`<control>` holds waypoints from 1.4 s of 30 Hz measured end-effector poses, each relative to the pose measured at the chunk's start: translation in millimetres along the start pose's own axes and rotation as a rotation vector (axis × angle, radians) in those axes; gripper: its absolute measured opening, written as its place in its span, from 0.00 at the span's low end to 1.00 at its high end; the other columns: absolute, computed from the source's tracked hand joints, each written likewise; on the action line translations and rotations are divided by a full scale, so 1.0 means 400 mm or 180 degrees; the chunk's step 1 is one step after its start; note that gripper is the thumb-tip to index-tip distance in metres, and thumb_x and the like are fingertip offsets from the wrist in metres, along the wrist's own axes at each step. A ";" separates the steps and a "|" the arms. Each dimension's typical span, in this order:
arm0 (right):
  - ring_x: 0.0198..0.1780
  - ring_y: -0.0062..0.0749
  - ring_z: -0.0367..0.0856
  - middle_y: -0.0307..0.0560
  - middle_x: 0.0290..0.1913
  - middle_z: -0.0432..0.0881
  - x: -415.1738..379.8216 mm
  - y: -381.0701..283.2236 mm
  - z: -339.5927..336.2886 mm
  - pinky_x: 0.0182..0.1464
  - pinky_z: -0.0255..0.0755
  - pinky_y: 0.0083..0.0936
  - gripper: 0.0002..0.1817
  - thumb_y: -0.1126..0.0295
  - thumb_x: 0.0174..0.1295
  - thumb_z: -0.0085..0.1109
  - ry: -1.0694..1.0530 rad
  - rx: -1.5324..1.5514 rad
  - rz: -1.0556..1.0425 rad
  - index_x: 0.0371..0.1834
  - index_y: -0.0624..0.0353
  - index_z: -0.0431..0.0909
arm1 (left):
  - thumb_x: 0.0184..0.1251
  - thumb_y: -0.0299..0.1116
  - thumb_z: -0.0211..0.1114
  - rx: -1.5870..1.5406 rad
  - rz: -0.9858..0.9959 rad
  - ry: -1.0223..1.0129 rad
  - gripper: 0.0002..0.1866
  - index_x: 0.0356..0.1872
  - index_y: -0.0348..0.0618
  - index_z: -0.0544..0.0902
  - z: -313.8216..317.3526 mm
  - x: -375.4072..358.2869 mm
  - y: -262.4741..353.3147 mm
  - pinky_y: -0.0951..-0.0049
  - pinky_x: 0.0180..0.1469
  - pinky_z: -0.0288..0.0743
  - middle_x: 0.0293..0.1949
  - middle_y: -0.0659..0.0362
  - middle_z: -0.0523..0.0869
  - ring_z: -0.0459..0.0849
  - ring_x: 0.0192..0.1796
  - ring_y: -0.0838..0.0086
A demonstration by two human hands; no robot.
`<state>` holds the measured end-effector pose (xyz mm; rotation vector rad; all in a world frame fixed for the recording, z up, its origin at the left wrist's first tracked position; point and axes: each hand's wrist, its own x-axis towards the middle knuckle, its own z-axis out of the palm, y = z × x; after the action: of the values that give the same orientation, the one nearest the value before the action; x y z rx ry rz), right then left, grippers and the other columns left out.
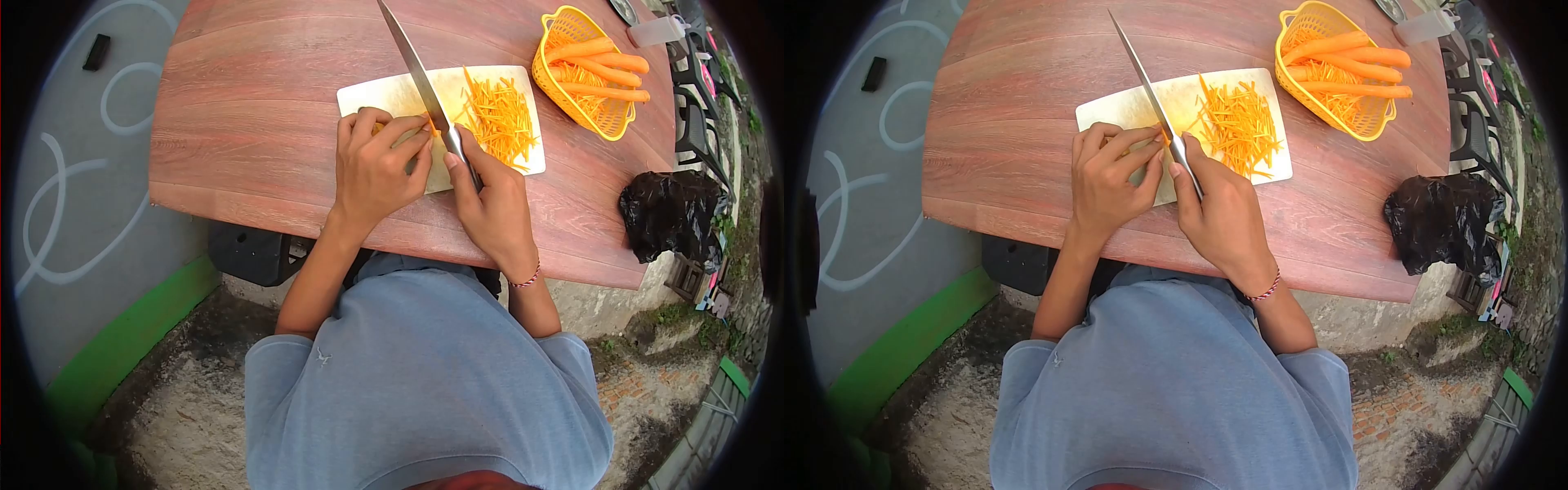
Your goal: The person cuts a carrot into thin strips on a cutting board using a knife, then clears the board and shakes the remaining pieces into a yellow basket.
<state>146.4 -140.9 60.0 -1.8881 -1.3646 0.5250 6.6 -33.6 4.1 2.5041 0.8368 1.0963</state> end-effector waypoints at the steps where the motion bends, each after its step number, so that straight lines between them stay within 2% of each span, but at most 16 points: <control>1: 0.38 0.64 0.88 0.70 0.36 0.86 -0.005 0.000 0.001 0.41 0.80 0.47 0.20 0.69 0.78 0.62 -0.0026 0.0010 0.0020 0.67 0.71 0.81 | 0.59 0.28 0.77 0.0017 -0.0008 -0.0020 0.10 0.42 0.47 0.97 -0.002 0.001 0.001 0.64 0.55 0.73 0.49 0.69 0.95 0.84 0.47 0.68; 17: 0.33 0.60 0.87 0.64 0.35 0.85 -0.110 -0.017 -0.004 0.36 0.79 0.48 0.24 0.72 0.76 0.64 -0.0036 -0.0332 0.0004 0.72 0.70 0.76 | 0.57 0.27 0.77 0.0017 0.0017 -0.0044 0.11 0.42 0.46 0.96 0.001 0.001 -0.003 0.64 0.55 0.72 0.48 0.69 0.96 0.84 0.46 0.69; 20: 0.32 0.60 0.87 0.64 0.34 0.86 -0.079 -0.010 0.019 0.35 0.80 0.49 0.24 0.70 0.77 0.63 0.0020 -0.0598 -0.0098 0.71 0.71 0.77 | 0.57 0.27 0.77 0.0021 0.0036 -0.0058 0.11 0.42 0.46 0.96 0.001 0.001 -0.001 0.64 0.55 0.72 0.47 0.68 0.95 0.84 0.46 0.68; 25: 0.31 0.61 0.86 0.65 0.31 0.85 0.048 -0.011 0.038 0.35 0.79 0.50 0.22 0.67 0.78 0.60 0.0085 -0.0497 -0.0224 0.68 0.73 0.78 | 0.58 0.28 0.77 0.0029 0.0040 -0.0033 0.10 0.42 0.45 0.96 0.000 0.000 -0.002 0.63 0.55 0.72 0.47 0.67 0.95 0.84 0.46 0.67; 27: 0.32 0.62 0.87 0.66 0.29 0.84 0.077 -0.013 0.029 0.36 0.79 0.49 0.21 0.68 0.78 0.60 -0.0115 -0.0360 -0.0122 0.66 0.73 0.79 | 0.58 0.28 0.77 0.0025 0.0039 -0.0007 0.10 0.42 0.45 0.96 0.002 0.001 0.001 0.63 0.55 0.72 0.48 0.67 0.95 0.84 0.46 0.67; 36: 0.35 0.62 0.88 0.68 0.33 0.85 0.013 -0.007 0.000 0.38 0.79 0.47 0.20 0.70 0.78 0.62 -0.0088 -0.0102 0.0078 0.66 0.72 0.80 | 0.58 0.28 0.78 0.0043 0.0040 -0.0010 0.10 0.42 0.46 0.96 0.000 -0.001 0.000 0.63 0.55 0.72 0.48 0.68 0.95 0.84 0.47 0.68; 42: 0.36 0.61 0.88 0.68 0.35 0.86 -0.026 -0.004 0.001 0.38 0.79 0.45 0.20 0.71 0.77 0.64 -0.0055 -0.0247 -0.0045 0.67 0.72 0.80 | 0.57 0.28 0.77 0.0057 0.0031 0.0022 0.10 0.42 0.46 0.96 0.000 -0.001 0.001 0.63 0.55 0.72 0.47 0.68 0.95 0.83 0.47 0.68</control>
<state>141.3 -150.3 60.1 -1.9387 -1.4269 0.4888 6.5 -34.1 3.9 2.5230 0.8408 1.1062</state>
